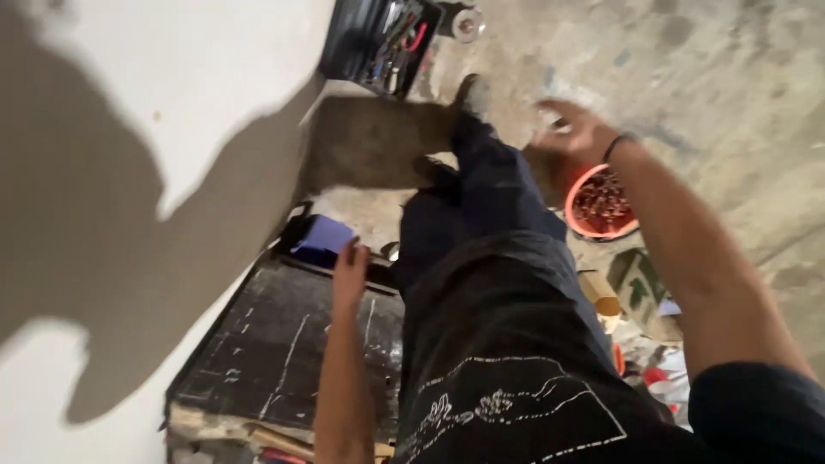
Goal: The person works on a motor stator, using pliers to remove copper windings and placing them into a bucket. They then use a knife to scrape the stator slots clean. The person also sharpens the knife on a bench grinder during the process.
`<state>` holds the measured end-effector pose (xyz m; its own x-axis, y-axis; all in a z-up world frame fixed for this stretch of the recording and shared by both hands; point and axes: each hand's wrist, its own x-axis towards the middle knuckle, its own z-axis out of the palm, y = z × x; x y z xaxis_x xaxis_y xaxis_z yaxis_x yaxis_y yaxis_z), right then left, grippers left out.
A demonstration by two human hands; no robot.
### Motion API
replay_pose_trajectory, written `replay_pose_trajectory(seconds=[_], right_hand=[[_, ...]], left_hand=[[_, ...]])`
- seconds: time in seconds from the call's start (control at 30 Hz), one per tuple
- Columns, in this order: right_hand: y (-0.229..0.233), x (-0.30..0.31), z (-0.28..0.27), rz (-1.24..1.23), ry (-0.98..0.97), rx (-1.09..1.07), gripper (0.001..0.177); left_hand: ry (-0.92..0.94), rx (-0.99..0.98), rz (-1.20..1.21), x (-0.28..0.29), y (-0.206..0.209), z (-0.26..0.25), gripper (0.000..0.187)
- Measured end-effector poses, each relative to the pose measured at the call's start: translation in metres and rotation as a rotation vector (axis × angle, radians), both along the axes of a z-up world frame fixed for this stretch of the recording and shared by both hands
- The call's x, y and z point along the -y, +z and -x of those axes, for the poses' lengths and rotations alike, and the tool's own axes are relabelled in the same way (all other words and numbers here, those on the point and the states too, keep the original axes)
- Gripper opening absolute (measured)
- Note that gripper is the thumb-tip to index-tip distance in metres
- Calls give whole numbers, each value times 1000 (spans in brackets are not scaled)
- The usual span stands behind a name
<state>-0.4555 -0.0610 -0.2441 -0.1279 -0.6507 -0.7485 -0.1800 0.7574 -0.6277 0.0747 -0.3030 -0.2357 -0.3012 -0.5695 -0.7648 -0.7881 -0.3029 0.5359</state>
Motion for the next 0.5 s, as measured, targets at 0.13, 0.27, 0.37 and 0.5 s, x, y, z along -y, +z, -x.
replay_pose_trajectory(seconds=[0.13,0.27,0.37,0.5], right_hand=[[-145,-54,32,-135,-159,-240,84],[-88,42,19,115,-406,-78,78],[-73,100,-19,103,-275,-76,73],[-114,126,-127,-68,-426,-145,53]], left_hand=[[-134,45,-17,-9,58,45,52],[16,54,-56,20,70,69,61],[-60,28,-14,68,38,70,57],[-274,56,-63,145,-35,107,55]])
